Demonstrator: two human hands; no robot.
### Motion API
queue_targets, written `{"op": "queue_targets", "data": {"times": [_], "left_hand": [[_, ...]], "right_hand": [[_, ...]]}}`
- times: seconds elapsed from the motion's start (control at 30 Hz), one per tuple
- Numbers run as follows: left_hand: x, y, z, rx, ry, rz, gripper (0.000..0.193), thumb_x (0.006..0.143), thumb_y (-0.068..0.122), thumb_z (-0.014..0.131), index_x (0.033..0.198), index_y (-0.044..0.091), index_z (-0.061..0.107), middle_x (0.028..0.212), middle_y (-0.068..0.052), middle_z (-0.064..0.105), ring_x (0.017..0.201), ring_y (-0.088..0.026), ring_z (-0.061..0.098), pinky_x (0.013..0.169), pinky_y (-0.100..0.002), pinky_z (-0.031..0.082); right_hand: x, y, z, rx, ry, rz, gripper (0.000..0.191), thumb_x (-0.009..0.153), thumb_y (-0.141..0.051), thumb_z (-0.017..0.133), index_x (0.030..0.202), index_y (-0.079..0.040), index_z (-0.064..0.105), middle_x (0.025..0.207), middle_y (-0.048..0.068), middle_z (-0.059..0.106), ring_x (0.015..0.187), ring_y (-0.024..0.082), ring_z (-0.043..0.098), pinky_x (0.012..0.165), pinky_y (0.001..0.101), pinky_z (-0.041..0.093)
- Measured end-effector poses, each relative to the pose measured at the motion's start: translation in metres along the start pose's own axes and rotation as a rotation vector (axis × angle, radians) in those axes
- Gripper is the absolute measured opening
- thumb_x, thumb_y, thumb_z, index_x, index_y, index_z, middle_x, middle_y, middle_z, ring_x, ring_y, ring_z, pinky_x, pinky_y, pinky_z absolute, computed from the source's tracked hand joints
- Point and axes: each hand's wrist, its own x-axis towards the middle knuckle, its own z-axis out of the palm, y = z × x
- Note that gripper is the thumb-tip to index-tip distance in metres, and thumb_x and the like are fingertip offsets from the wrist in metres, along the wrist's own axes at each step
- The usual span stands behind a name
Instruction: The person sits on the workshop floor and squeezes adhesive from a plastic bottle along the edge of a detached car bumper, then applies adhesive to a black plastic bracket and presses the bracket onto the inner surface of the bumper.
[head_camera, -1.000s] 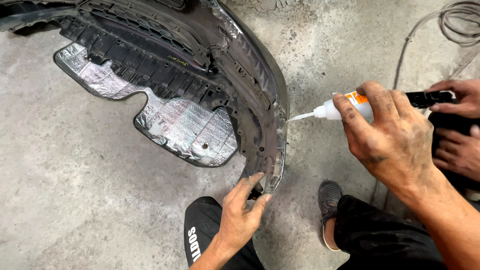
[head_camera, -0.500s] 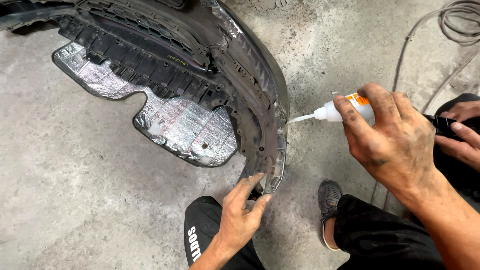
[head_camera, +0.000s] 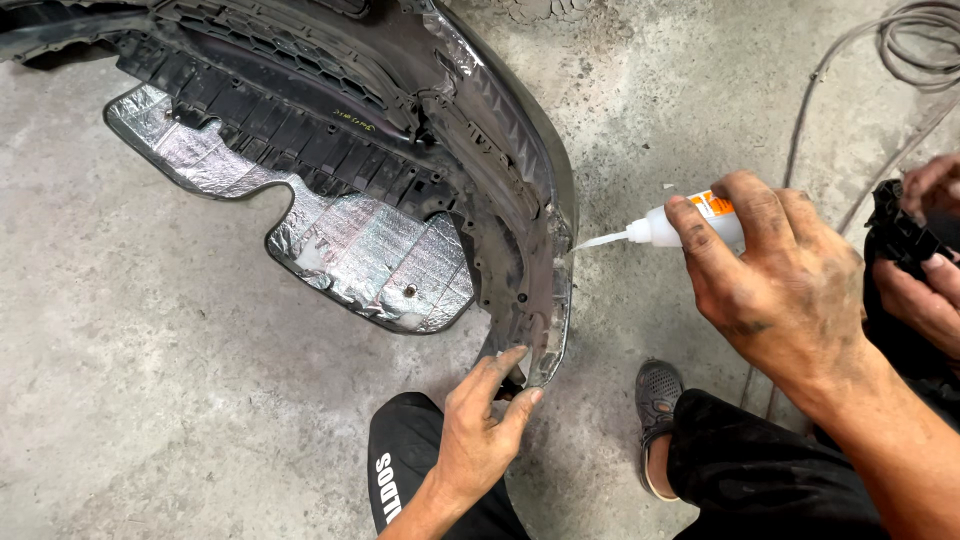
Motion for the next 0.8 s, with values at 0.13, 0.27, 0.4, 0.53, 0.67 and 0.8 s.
{"op": "queue_targets", "data": {"times": [0.13, 0.27, 0.4, 0.53, 0.67, 0.8], "left_hand": [[-0.0009, 0.0004, 0.0005, 0.000, 0.010, 0.019, 0.043, 0.089, 0.005, 0.075, 0.130, -0.003, 0.063, 0.099, -0.011, 0.070, 0.082, -0.017, 0.074, 0.063, -0.025, 0.061], [-0.0013, 0.0000, 0.0003, 0.003, 0.017, 0.043, 0.044, 0.089, 0.005, 0.075, 0.130, -0.004, 0.063, 0.100, -0.011, 0.070, 0.084, -0.017, 0.074, 0.066, -0.026, 0.062], [-0.0014, -0.0007, 0.0003, 0.002, 0.017, 0.051, 0.044, 0.089, 0.005, 0.075, 0.130, -0.004, 0.063, 0.099, -0.011, 0.070, 0.083, -0.016, 0.074, 0.065, -0.025, 0.062], [-0.0008, -0.0008, 0.0000, -0.007, 0.011, 0.039, 0.043, 0.089, 0.005, 0.075, 0.130, -0.004, 0.063, 0.098, -0.011, 0.070, 0.082, -0.016, 0.074, 0.063, -0.025, 0.061], [-0.0006, -0.0013, -0.0004, -0.005, 0.003, 0.001, 0.043, 0.088, 0.006, 0.075, 0.129, -0.004, 0.063, 0.098, -0.011, 0.070, 0.081, -0.016, 0.074, 0.058, -0.025, 0.061], [-0.0003, -0.0031, 0.0001, -0.003, -0.004, -0.006, 0.043, 0.088, 0.006, 0.075, 0.129, -0.003, 0.064, 0.097, -0.010, 0.070, 0.079, -0.015, 0.073, 0.058, -0.024, 0.061]], "right_hand": [[-0.0012, -0.0010, -0.0002, 0.001, -0.008, 0.003, 0.040, 0.083, -0.007, 0.082, 0.122, -0.016, 0.075, 0.112, 0.010, 0.062, 0.082, 0.022, 0.064, 0.062, 0.0310, 0.054], [-0.0013, -0.0008, 0.0003, 0.001, -0.011, 0.001, 0.040, 0.080, -0.008, 0.083, 0.119, -0.016, 0.076, 0.109, 0.011, 0.063, 0.079, 0.021, 0.064, 0.059, 0.0299, 0.054], [-0.0021, -0.0010, 0.0002, 0.001, -0.005, -0.001, 0.040, 0.081, -0.008, 0.083, 0.120, -0.016, 0.076, 0.110, 0.011, 0.063, 0.079, 0.021, 0.064, 0.059, 0.0300, 0.054], [-0.0028, -0.0014, 0.0006, 0.007, -0.014, 0.005, 0.040, 0.082, -0.009, 0.082, 0.121, -0.016, 0.075, 0.112, 0.011, 0.063, 0.080, 0.022, 0.064, 0.060, 0.0308, 0.055], [-0.0031, -0.0020, 0.0019, 0.019, -0.007, 0.012, 0.038, 0.083, -0.009, 0.083, 0.119, -0.016, 0.075, 0.110, 0.011, 0.064, 0.078, 0.022, 0.064, 0.056, 0.0308, 0.054], [-0.0043, -0.0012, 0.0013, 0.013, 0.002, 0.012, 0.039, 0.084, -0.009, 0.083, 0.121, -0.017, 0.075, 0.111, 0.011, 0.064, 0.081, 0.023, 0.065, 0.058, 0.0314, 0.054]]}}
